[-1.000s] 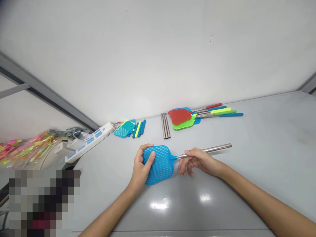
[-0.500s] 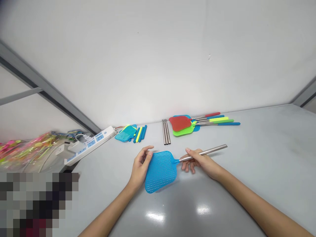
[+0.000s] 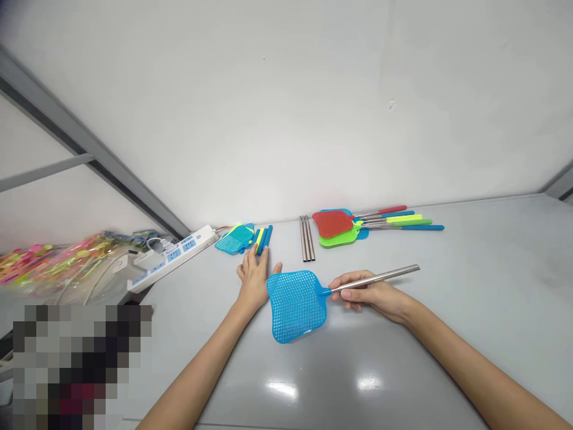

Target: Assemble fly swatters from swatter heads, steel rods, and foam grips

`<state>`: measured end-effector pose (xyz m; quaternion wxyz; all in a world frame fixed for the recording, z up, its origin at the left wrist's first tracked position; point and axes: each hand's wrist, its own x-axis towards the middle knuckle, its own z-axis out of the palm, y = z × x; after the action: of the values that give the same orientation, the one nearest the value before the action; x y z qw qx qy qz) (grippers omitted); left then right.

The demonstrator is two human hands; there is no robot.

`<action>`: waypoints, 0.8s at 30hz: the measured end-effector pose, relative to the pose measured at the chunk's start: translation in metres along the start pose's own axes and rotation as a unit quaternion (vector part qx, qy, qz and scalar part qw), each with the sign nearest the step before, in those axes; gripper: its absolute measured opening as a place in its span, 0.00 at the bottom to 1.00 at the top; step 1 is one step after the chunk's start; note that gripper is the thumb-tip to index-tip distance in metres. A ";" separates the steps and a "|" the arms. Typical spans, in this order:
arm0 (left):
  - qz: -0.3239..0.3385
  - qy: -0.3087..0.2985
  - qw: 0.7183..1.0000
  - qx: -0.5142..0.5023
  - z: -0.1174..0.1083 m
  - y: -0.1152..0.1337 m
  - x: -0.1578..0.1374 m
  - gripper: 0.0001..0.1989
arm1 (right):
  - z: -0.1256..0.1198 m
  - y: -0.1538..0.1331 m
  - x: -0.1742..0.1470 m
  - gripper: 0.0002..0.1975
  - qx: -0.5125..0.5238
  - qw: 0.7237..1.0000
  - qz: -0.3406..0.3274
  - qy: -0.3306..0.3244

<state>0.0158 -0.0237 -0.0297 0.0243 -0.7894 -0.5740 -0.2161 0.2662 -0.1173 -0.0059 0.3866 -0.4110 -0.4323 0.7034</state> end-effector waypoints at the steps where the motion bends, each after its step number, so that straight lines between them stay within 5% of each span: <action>1: 0.001 -0.002 1.000 0.003 -0.001 0.000 0.000 0.26 | -0.001 0.000 0.000 0.11 -0.006 1.000 0.001 -0.002; 10: 0.038 -0.045 0.998 0.019 -0.009 0.000 0.003 0.23 | -0.005 0.002 -0.001 0.10 -0.007 1.000 -0.002 0.011; 19: 0.037 0.005 0.999 -0.039 -0.016 0.008 -0.001 0.17 | -0.004 0.002 0.000 0.14 0.007 1.000 -0.017 -0.013; 24: 0.075 -0.022 0.990 -0.114 -0.020 0.018 -0.008 0.13 | -0.004 0.003 0.002 0.18 0.010 0.999 -0.030 0.043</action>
<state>0.0239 -0.0424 -0.0103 -0.0620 -0.8325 -0.4852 -0.2603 0.2683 -0.1155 -0.0098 0.4300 -0.4232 -0.4203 0.6777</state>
